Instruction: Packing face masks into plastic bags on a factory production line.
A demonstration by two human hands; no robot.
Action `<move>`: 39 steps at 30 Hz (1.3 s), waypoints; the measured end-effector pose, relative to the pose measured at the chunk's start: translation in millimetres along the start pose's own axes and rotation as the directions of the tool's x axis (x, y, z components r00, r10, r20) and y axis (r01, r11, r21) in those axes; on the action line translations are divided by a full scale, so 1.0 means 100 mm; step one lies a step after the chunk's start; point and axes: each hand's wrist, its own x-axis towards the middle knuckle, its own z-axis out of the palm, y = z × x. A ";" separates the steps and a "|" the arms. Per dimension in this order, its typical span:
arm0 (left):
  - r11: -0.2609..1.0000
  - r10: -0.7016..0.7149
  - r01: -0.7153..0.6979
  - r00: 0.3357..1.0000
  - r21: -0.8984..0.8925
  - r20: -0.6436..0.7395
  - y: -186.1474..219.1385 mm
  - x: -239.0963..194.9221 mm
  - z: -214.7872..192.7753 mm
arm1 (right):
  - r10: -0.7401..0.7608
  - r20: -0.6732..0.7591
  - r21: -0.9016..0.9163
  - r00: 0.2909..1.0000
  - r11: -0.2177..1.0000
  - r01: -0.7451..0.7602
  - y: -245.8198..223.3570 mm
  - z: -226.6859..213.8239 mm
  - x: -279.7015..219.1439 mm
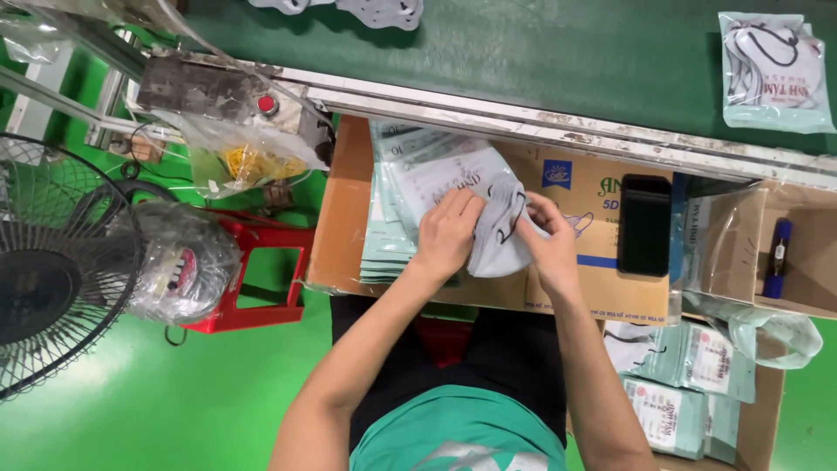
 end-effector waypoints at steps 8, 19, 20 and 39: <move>0.996 0.031 -0.046 0.981 -0.072 -0.194 0.34 0.16 -0.35 | -0.396 -0.027 -0.706 0.918 0.658 0.263 -0.35 0.23 -0.25; 0.593 -0.588 0.378 0.807 -0.711 -0.061 0.48 -0.24 -0.18 | -0.196 -0.196 -0.158 0.961 0.973 0.166 -0.15 0.05 -0.26; 0.428 -0.658 0.456 0.749 -0.780 0.077 0.47 -0.30 -0.08 | -0.156 -0.171 -0.175 0.973 0.976 0.126 -0.13 0.07 -0.25; 0.872 -0.025 0.356 0.718 -0.336 0.695 1.04 -0.16 -0.58 | 0.016 -0.016 0.072 1.000 0.997 -0.014 -0.19 -0.36 -0.47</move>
